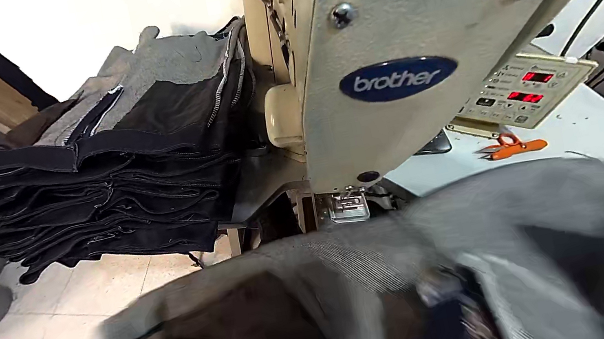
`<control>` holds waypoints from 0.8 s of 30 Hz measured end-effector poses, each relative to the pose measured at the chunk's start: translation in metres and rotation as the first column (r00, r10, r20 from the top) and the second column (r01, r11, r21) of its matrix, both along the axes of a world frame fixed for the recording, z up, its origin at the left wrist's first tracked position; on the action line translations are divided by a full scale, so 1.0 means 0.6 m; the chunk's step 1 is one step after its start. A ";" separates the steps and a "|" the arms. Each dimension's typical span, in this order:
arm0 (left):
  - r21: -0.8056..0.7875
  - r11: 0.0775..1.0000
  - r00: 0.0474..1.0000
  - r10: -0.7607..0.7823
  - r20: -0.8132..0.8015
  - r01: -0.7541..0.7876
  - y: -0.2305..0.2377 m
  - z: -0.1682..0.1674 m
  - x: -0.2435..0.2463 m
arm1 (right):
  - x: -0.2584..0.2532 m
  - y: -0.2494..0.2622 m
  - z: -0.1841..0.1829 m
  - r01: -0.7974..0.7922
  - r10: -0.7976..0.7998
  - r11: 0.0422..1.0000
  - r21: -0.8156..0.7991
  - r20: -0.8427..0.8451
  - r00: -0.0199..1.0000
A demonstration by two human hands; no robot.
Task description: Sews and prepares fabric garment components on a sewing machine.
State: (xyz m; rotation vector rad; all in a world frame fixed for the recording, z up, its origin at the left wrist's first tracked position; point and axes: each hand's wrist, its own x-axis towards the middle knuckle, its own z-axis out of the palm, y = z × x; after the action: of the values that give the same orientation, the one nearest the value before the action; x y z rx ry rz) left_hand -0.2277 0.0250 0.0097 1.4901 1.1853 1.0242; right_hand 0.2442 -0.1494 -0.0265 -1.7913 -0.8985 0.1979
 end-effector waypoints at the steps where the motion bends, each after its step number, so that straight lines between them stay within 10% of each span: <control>1: -0.178 0.983 0.996 0.039 -0.077 -0.052 0.013 -0.048 0.025 | 0.019 -0.016 -0.087 -0.042 0.046 0.986 -0.162 0.021 0.999; 6: -0.443 0.895 0.764 -0.323 -0.558 0.054 0.087 -0.338 0.061 | 0.035 0.012 -0.397 -0.003 0.033 0.784 -0.621 0.038 0.999; 9: -0.521 0.846 0.516 -0.497 -0.698 0.112 0.146 -0.298 0.070 | 0.067 0.065 -0.332 -0.003 0.107 0.574 -0.819 0.071 0.992; 12: -0.428 0.884 0.191 -0.460 -0.867 0.186 0.142 -0.176 0.082 | 0.050 0.065 -0.186 -0.218 0.402 0.735 -0.641 0.154 0.903; 16: 0.136 0.716 0.477 -0.299 -0.827 0.685 0.032 -0.136 0.150 | -0.123 0.060 -0.035 -0.621 0.764 0.616 -0.484 0.173 0.622; 20: 0.476 0.529 0.601 -0.083 -0.795 0.703 -0.024 -0.199 0.244 | -0.224 0.119 -0.096 -0.360 0.495 0.862 -0.358 0.751 0.437; 24: 0.146 0.716 0.621 -0.464 -0.632 0.683 0.046 -0.110 0.206 | -0.212 0.110 -0.089 -0.515 0.679 0.729 -0.451 0.575 0.456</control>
State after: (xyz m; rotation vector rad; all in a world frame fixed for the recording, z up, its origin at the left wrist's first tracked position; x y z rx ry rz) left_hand -0.1039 0.0528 -0.0563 2.4026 0.7565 0.3479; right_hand 0.1169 -0.0833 -0.0799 -1.6579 -2.1845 0.0288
